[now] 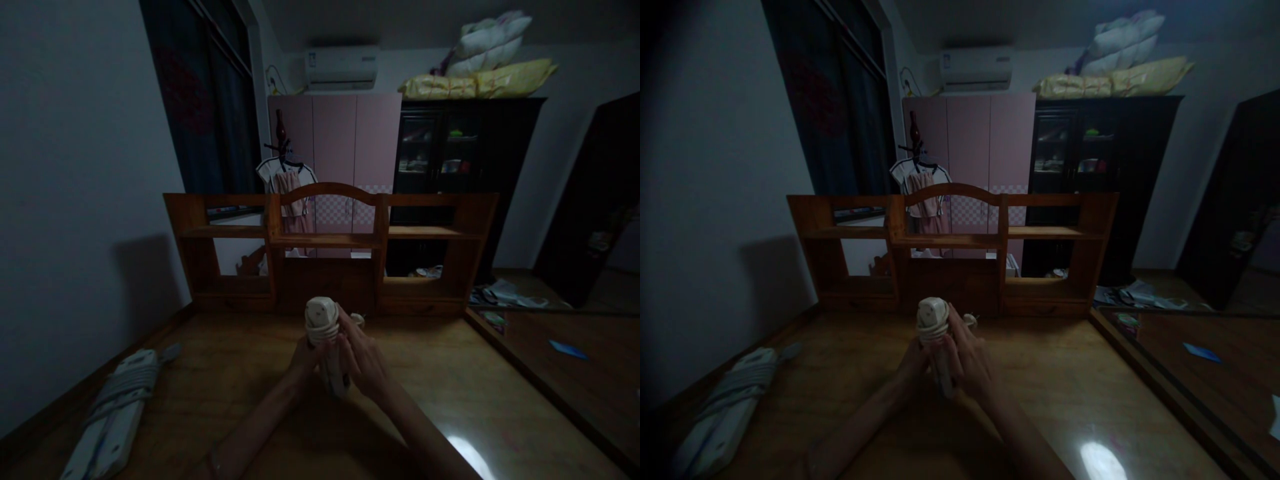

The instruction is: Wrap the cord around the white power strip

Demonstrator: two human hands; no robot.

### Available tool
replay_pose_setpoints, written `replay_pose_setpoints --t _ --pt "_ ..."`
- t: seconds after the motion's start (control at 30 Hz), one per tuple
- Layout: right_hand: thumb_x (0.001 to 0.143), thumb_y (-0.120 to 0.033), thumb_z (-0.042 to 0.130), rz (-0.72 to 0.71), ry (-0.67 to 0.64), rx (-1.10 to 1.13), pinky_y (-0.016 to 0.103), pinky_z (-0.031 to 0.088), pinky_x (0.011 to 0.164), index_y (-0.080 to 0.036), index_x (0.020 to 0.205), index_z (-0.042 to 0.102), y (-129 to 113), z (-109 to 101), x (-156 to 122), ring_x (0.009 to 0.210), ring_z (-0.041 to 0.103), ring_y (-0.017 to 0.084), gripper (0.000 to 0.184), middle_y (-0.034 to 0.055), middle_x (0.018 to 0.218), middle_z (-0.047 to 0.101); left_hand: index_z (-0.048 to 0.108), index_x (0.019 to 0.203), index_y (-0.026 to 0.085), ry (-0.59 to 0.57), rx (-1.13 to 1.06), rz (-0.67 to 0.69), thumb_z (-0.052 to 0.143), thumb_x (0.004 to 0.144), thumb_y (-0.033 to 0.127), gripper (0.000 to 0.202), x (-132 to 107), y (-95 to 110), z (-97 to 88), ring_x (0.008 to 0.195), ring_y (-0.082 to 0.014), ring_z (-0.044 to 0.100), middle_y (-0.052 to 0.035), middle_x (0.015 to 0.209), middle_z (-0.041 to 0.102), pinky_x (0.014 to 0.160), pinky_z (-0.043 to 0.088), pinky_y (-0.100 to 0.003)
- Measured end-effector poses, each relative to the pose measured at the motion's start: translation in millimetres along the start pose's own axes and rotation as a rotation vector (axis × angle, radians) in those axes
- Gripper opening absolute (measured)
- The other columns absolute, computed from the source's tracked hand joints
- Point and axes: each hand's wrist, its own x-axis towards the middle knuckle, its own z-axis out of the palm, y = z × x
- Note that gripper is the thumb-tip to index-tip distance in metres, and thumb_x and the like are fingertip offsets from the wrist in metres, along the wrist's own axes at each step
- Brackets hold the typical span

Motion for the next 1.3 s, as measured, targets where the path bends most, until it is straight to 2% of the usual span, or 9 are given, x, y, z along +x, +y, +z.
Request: replay_pose_setpoints --t 0.1,0.2,0.27,0.37,0.43,0.57,0.9,1.1,1.3 --pt "0.095 -0.032 0.035 0.000 0.167 -0.013 0.033 0.048 0.088 -0.022 0.129 0.050 6.2 -1.5 -1.0 0.111 0.055 0.022 0.038 0.0114 0.125 0.055 0.062 0.110 0.014 -0.012 -0.167 -0.072 0.066 0.073 0.048 0.051 -3.9 4.2 -0.7 0.092 -0.0258 0.063 -0.0128 0.107 0.067 0.081 0.048 -0.035" --pt "0.091 -0.040 0.045 0.201 0.383 0.061 0.026 0.050 0.062 -0.018 0.118 0.052 17.4 0.2 1.5 0.071 0.062 0.016 0.035 0.0088 0.094 0.064 0.062 0.108 0.014 0.062 -0.209 -0.163 0.066 0.072 0.050 0.051 -5.4 7.6 -4.3 0.083 -0.0226 0.063 -0.0108 0.100 0.068 0.076 0.049 -0.033" --pt "0.088 -0.050 0.047 0.390 0.329 0.225 0.022 0.044 0.044 -0.017 0.110 0.052 27.1 4.4 4.6 0.049 0.055 0.013 0.040 0.0002 0.067 0.060 0.063 0.105 0.015 0.099 -0.202 -0.157 0.069 0.069 0.048 0.049 -4.0 7.3 -6.5 0.078 -0.0202 0.062 -0.0083 0.093 0.068 0.072 0.049 -0.031" --pt "0.084 -0.061 0.045 0.577 0.065 0.566 0.021 0.038 0.033 -0.018 0.095 0.050 43.4 15.7 8.3 0.035 0.049 0.012 0.045 -0.0049 0.053 0.054 0.064 0.100 0.014 0.049 -0.160 -0.112 0.071 0.068 0.044 0.044 -1.1 5.3 -7.6 0.073 -0.0190 0.061 -0.0075 0.086 0.067 0.068 0.048 -0.029" --pt "0.079 -0.063 0.053 0.598 0.012 0.686 0.022 0.040 0.034 -0.018 0.089 0.049 53.1 23.6 9.3 0.035 0.051 0.012 0.046 -0.0038 0.055 0.056 0.064 0.101 0.013 0.000 -0.115 -0.074 0.070 0.070 0.043 0.043 -0.9 5.1 -7.0 0.072 -0.0193 0.061 -0.0080 0.085 0.067 0.067 0.047 -0.029" --pt "0.072 -0.057 0.064 0.519 0.081 0.673 0.022 0.044 0.039 -0.017 0.083 0.050 62.2 28.7 7.9 0.043 0.054 0.011 0.043 -0.0008 0.064 0.060 0.066 0.100 0.013 0.002 0.011 -0.001 0.071 0.069 0.043 0.044 -3.8 7.3 -5.0 0.076 -0.0201 0.062 -0.0086 0.088 0.069 0.068 0.046 -0.028" --pt "0.086 -0.031 0.051 0.154 0.077 0.113 0.023 0.047 0.057 -0.021 0.106 0.056 34.1 12.7 4.0 0.071 0.060 0.015 0.023 0.0039 0.088 0.065 0.066 0.101 0.015 0.149 -0.007 0.008 0.070 0.068 0.050 0.048 -2.4 5.2 -0.5 0.080 -0.0210 0.064 -0.0085 0.096 0.070 0.069 0.048 -0.027" --pt "0.088 -0.032 0.049 0.133 0.112 0.037 0.026 0.048 0.063 -0.020 0.109 0.056 34.2 18.5 0.5 0.069 0.059 0.015 0.025 0.0054 0.090 0.065 0.066 0.100 0.013 0.124 0.007 0.044 0.072 0.067 0.046 0.047 0.0 14.9 -2.9 0.080 -0.0207 0.064 -0.0099 0.099 0.069 0.070 0.048 -0.027" --pt "0.088 -0.033 0.051 0.160 0.239 0.035 0.028 0.049 0.071 -0.018 0.113 0.057 32.1 19.7 -7.5 0.074 0.061 0.017 0.030 0.0074 0.096 0.065 0.056 0.119 0.020 0.049 0.009 0.189 0.072 0.071 0.039 0.054 0.0 23.2 5.4 0.097 -0.0225 0.062 -0.0086 0.113 0.065 0.082 0.048 -0.030"
